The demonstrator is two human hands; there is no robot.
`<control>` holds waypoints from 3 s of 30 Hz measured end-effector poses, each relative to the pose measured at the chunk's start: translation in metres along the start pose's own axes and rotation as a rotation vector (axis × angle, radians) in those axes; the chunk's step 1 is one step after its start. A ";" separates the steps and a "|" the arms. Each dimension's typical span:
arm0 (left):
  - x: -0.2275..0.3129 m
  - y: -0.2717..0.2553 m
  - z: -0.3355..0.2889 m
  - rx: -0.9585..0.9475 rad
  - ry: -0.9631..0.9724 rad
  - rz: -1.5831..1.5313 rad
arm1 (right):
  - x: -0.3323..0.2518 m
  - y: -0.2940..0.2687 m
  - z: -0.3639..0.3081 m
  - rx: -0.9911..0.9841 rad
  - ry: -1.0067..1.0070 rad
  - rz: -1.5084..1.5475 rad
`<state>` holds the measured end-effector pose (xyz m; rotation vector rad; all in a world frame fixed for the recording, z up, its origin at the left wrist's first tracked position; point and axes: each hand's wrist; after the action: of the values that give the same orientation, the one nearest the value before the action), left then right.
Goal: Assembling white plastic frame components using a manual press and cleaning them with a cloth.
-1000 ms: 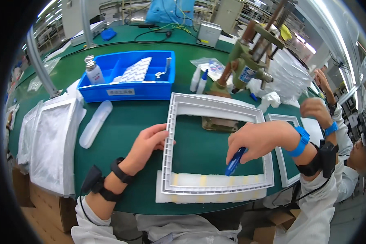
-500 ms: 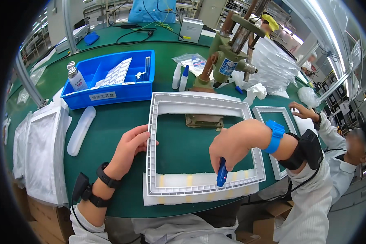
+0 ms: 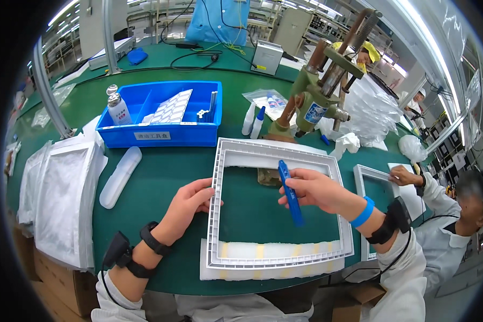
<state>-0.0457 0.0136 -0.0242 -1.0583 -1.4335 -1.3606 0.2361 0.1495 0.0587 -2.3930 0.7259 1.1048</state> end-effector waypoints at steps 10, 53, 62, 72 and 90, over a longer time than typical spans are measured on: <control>0.003 0.002 0.000 0.008 -0.016 -0.006 | 0.008 -0.014 0.029 0.056 -0.059 0.389; 0.006 0.011 -0.002 0.098 0.010 0.026 | 0.095 0.021 -0.050 0.355 -0.276 1.124; 0.008 0.008 0.000 0.022 -0.033 -0.021 | 0.077 0.018 -0.042 0.140 0.092 0.653; -0.001 -0.003 -0.004 -0.031 -0.057 0.050 | 0.058 0.017 -0.029 0.285 0.020 -0.304; 0.002 -0.002 -0.007 0.014 -0.023 0.075 | 0.136 -0.027 -0.088 0.749 -0.335 -0.046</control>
<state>-0.0482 0.0064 -0.0223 -1.1113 -1.4036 -1.2873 0.3778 0.0831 0.0092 -1.5472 0.7819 0.9547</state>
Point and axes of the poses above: each hand's wrist, its own z-axis towards the middle knuckle, its own y-axis out of the palm, x = y × z, and after that the axes turned 7 degrees about y, right-handed
